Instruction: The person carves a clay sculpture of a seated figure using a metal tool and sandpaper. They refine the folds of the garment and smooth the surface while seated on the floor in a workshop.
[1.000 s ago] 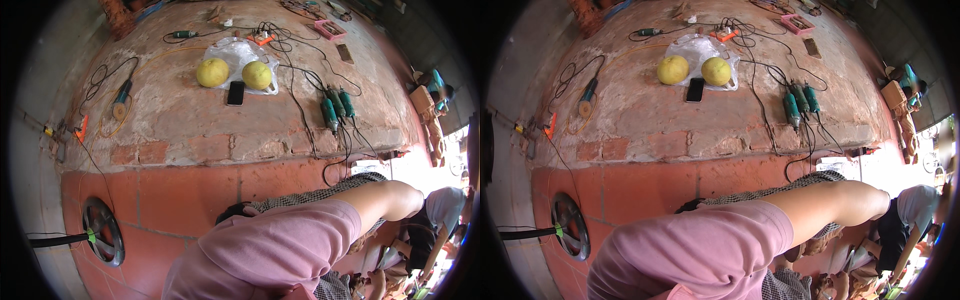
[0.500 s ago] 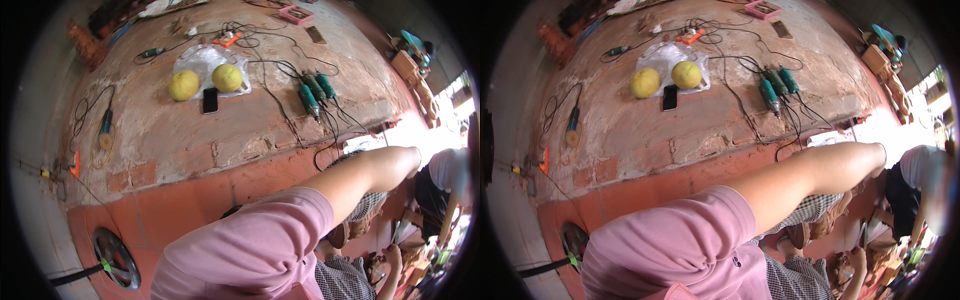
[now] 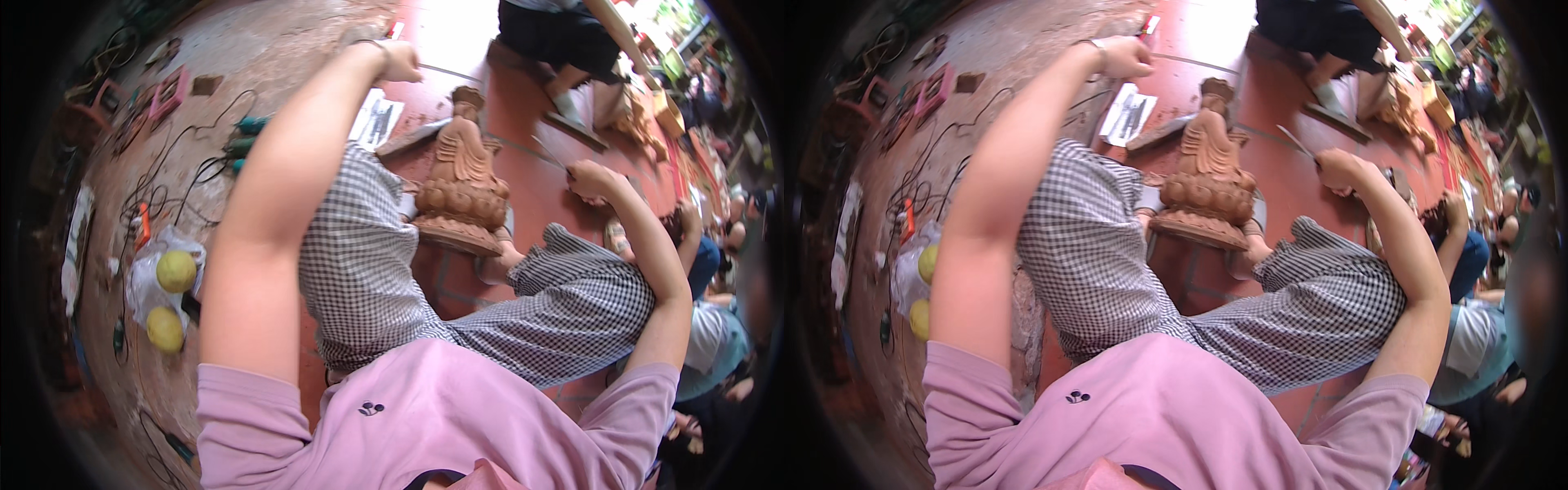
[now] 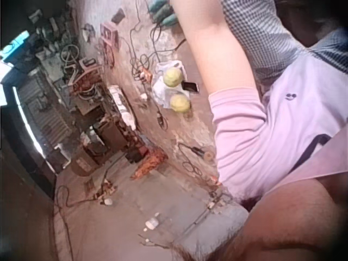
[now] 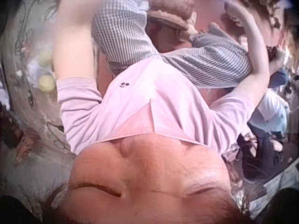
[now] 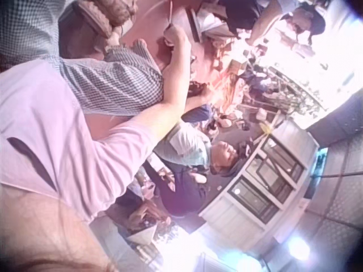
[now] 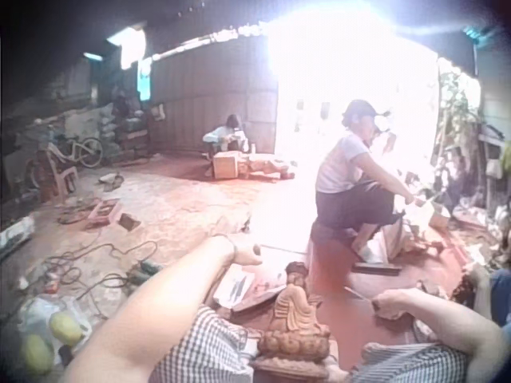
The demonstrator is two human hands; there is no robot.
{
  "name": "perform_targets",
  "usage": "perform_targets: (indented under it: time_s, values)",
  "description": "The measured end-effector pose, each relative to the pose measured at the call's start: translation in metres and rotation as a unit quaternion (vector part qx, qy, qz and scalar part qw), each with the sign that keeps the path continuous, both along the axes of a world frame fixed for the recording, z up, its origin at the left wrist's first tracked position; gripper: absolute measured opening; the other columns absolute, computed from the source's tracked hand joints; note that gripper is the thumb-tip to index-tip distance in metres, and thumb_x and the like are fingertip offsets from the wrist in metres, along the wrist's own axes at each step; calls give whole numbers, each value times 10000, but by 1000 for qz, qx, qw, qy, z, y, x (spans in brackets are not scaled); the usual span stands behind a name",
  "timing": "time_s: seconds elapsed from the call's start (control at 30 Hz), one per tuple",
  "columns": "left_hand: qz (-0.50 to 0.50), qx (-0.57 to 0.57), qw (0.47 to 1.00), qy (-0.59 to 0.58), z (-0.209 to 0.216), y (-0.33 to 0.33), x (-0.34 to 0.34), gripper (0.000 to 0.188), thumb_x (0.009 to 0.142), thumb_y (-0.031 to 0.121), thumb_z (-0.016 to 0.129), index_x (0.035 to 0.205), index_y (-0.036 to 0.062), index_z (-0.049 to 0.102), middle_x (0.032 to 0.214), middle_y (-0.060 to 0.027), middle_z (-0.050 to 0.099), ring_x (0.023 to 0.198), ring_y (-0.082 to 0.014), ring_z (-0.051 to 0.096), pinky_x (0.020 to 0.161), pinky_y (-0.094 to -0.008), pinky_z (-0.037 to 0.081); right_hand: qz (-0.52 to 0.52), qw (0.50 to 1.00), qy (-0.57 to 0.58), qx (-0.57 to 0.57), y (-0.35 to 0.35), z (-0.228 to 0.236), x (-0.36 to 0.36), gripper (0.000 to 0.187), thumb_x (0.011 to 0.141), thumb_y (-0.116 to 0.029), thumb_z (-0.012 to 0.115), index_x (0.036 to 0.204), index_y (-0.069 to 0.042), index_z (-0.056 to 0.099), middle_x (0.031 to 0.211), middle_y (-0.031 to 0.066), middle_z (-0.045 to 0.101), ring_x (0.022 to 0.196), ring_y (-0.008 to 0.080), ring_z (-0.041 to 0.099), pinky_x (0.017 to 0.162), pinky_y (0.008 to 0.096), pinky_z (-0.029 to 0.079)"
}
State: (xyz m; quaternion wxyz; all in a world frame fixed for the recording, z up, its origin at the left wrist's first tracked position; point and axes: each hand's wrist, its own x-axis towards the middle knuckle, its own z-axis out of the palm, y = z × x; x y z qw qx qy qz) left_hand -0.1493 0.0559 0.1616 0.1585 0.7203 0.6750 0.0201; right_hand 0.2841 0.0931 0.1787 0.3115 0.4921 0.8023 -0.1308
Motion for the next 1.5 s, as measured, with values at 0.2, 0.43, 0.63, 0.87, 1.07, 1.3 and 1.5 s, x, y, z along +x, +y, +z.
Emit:
perform_targets:
  time_s: [0.2, 0.43, 0.63, 0.87, 1.07, 1.3, 1.5]
  values:
    - [59, -43, 997, 29, 38, -58, -8, 396, 901, 355, 632, 1164, 73, 720, 1162, -152, 714, 1052, -254, 685, 950, -379, 516, 64, 995, 35, -67, -7, -25, -26, 188, 904, -113, 571, 1019, 36, 585, 766, 178, 679, 614, 258, 715, 543, 375, 613]
    - [83, -22, 996, 2, 61, -98, -34, 386, 932, 320, 625, 1224, 78, 694, 1183, -142, 713, 1055, -258, 687, 946, -376, 520, 135, 985, 105, 10, -3, -36, -53, 233, 915, -136, 612, 1074, 29, 571, 783, 180, 666, 586, 261, 697, 493, 379, 578]
    - [99, 167, 980, 53, 48, -104, -131, 371, 920, 328, 640, 1169, 57, 690, 1031, -155, 743, 942, -271, 716, 864, -378, 553, 67, 966, 247, -38, -22, 20, -72, 332, 923, -134, 620, 1201, 2, 502, 693, 145, 628, 503, 211, 631, 449, 357, 524]
    - [362, -78, 927, 62, -71, -230, -312, 353, 846, 335, 664, 1093, 98, 750, 1079, -120, 743, 996, -274, 708, 900, -383, 547, 125, 930, 303, -168, -19, -10, -205, 437, 893, -76, 621, 1303, -7, 487, 668, 85, 620, 513, 157, 606, 476, 313, 498]
    - [564, -110, 805, 144, -162, -312, -395, 436, 875, 353, 586, 1194, 80, 703, 1235, -161, 678, 1171, -354, 632, 1007, -434, 500, -95, 865, 355, -341, 31, -152, -356, 391, 923, -43, 598, 1297, -53, 482, 720, 76, 643, 486, 119, 584, 386, 246, 443]
    - [810, -16, 578, 99, -190, -439, -464, 383, 858, 248, 602, 1179, 72, 712, 1272, -183, 662, 1205, -337, 626, 1003, -414, 511, -224, 818, 404, -342, 50, -309, -420, 313, 958, -78, 605, 1236, -73, 460, 814, 92, 656, 528, 125, 601, 433, 251, 502]
    - [902, 26, 392, 182, -224, -577, -522, 438, 849, 289, 636, 1164, -15, 654, 1223, -270, 653, 1179, -340, 642, 996, -409, 516, -260, 848, 312, -341, 56, -304, -452, 273, 958, -126, 640, 1186, -49, 510, 814, 48, 631, 568, 113, 604, 465, 238, 485]
